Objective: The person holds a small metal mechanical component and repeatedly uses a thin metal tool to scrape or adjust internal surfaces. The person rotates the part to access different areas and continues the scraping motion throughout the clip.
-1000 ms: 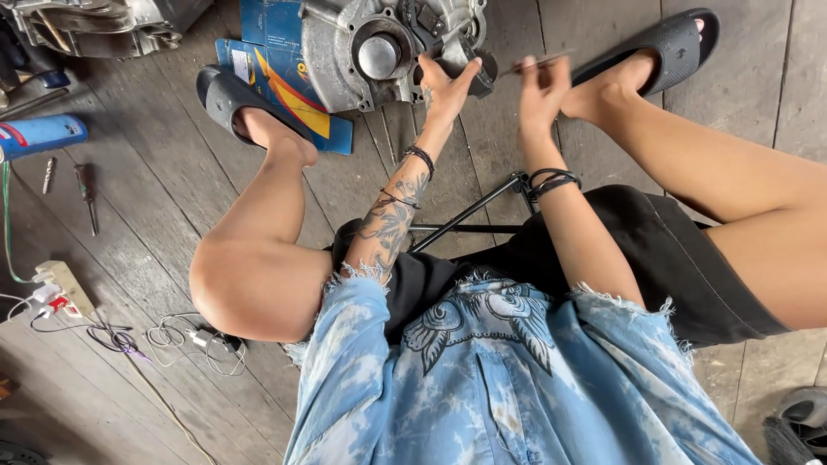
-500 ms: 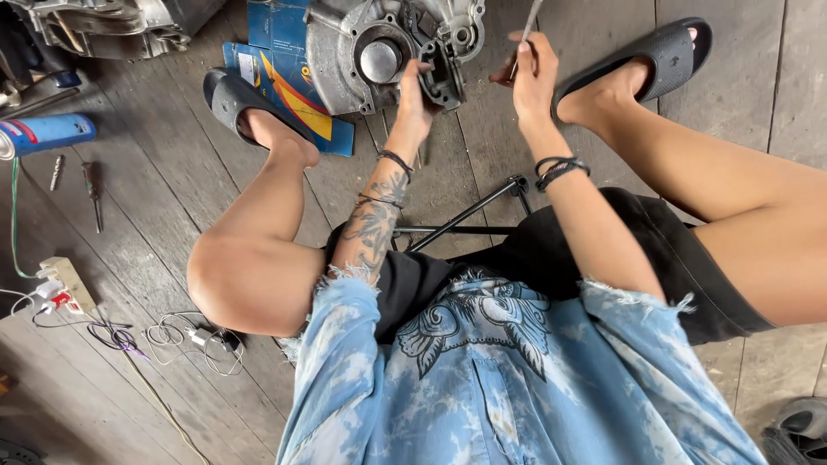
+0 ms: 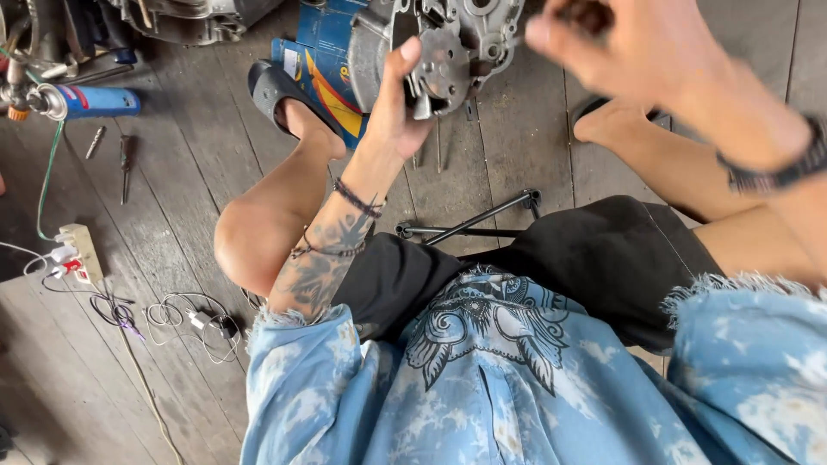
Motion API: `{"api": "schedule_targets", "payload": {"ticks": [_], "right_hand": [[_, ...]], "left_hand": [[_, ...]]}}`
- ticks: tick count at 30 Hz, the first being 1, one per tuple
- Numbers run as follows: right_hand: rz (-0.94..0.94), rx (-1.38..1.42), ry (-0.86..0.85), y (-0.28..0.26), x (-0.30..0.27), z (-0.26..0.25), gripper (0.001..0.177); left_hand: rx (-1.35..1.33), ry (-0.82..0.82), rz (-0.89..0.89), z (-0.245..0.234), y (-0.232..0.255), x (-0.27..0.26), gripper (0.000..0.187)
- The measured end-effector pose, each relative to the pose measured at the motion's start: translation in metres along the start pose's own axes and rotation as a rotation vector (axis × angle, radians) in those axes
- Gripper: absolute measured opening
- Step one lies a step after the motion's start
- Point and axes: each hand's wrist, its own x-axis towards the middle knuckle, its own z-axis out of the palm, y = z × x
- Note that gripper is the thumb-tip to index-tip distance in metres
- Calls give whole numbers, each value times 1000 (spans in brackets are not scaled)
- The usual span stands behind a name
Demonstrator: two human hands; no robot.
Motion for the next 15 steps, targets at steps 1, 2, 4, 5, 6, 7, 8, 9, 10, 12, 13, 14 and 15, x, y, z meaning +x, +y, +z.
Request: {"api": "schedule_targets", "payload": {"ticks": [1,2,4,5,6,7,8,9,10,12,13,14,15], "right_hand": [[-10,-4,-3,-26,-4,2,33],[-55,39,87,-51,-9,4,49],[-106,77,175,-86,-14,9,69],[-79,101,198,-96,-14,12,70],[-51,130,221,-104,-12,15,76],[-56,128,220,-111,-12,9,76],[-95,105,224,-118,-12,3,73],[-134,82,228,-124,-11,-2,69],[-138,80,225,-130,-10,-6,69],[-134,6,201,-139,-7,-13,63],[-135,3,203,-135,-6,-13,63],[-200,-119,219,-130,-5,-11,58],[-265,-241,234,-125,-3,-9,54]], "left_hand": [[-2,1,11,8,6,-8,65],[16,-26,126,16,10,-15,72],[32,-55,248,34,15,-28,86],[49,-136,266,44,17,-34,81],[68,-214,282,53,20,-40,77],[68,-214,287,56,20,-43,77],[35,-180,256,59,20,-48,79],[0,-147,225,62,20,-53,81],[-2,-147,230,59,18,-54,81],[-121,-141,100,53,14,-54,87],[-121,-144,101,49,8,-49,87],[-230,-199,72,44,2,-47,77],[-339,-253,44,39,-5,-45,70]]}}
